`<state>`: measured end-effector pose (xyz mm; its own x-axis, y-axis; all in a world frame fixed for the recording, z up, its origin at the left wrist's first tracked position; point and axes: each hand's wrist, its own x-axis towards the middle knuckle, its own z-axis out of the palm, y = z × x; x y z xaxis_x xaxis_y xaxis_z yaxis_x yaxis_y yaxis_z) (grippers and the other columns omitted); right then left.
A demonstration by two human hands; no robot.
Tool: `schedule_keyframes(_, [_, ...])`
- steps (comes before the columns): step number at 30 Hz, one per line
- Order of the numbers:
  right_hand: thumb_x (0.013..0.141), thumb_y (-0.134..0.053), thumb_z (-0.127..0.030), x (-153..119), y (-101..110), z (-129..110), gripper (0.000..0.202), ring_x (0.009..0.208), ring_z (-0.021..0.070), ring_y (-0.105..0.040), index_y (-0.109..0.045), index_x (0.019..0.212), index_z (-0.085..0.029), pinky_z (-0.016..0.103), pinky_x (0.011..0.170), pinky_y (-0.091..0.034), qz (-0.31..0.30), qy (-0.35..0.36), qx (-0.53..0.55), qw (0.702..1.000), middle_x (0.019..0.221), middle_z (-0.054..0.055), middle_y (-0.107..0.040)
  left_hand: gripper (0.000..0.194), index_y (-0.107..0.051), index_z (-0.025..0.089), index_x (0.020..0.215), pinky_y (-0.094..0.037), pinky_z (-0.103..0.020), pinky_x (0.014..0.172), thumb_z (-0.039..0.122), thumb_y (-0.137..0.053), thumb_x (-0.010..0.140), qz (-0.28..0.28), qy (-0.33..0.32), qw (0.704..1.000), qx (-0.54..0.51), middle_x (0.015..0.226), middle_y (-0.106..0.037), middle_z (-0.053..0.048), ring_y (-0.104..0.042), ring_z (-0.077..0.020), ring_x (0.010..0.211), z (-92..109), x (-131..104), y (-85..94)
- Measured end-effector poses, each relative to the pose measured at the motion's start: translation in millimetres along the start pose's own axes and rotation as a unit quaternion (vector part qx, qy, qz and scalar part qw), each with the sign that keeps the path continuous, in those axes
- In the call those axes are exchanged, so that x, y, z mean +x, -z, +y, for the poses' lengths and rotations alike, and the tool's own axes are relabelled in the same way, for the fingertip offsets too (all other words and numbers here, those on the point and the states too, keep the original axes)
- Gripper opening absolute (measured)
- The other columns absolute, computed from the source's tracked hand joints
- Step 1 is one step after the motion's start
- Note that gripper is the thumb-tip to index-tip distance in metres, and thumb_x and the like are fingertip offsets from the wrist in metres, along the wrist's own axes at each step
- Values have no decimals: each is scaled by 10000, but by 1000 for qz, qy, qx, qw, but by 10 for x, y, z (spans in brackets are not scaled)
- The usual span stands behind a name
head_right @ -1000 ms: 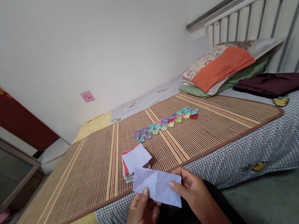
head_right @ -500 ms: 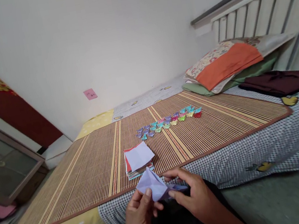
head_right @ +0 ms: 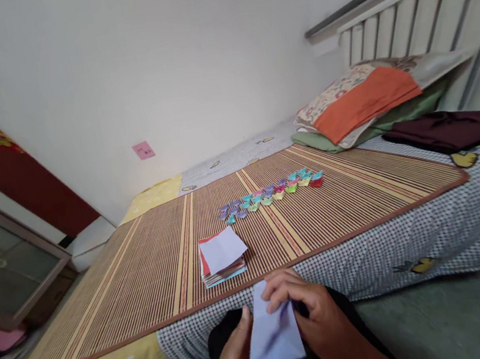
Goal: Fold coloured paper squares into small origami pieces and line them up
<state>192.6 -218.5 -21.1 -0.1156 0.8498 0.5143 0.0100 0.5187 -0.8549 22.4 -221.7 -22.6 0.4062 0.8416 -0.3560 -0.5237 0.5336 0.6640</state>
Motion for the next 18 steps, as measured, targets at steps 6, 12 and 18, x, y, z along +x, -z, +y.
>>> schedule_keyframes(6, [866, -658, -63, -49, 1, -7, 220, 1355, 246, -544, -712, 884, -276, 376, 1092, -467, -31, 43, -85, 995, 1237, 43, -707, 303, -785, 96, 877, -559, -329, 736, 335, -906, 735, 2, -57, 998, -6, 735, -753, -84, -717, -227, 717, 142, 12, -104])
schedule_keyframes(12, [858, -644, -41, -82, 0, 67, 263, 1332, 244, -558, -707, 970, -270, 371, 1092, -476, 13, 135, -213, 967, 1335, 69, -654, 348, -792, 121, 972, -597, -359, 790, 344, -909, 733, 67, -136, 988, -20, 905, -813, -123, -768, -283, 866, 232, 27, -140])
schedule_keyframes(18, [861, -657, -78, -121, -41, 116, 255, 1299, 255, -570, -705, 1036, -258, 368, 1063, -499, 32, 161, -280, 946, 1398, 91, -580, 358, -764, 134, 964, -611, -343, 810, 301, -937, 698, 112, -167, 978, -50, 957, -819, -119, -779, -274, 911, 234, 28, -147])
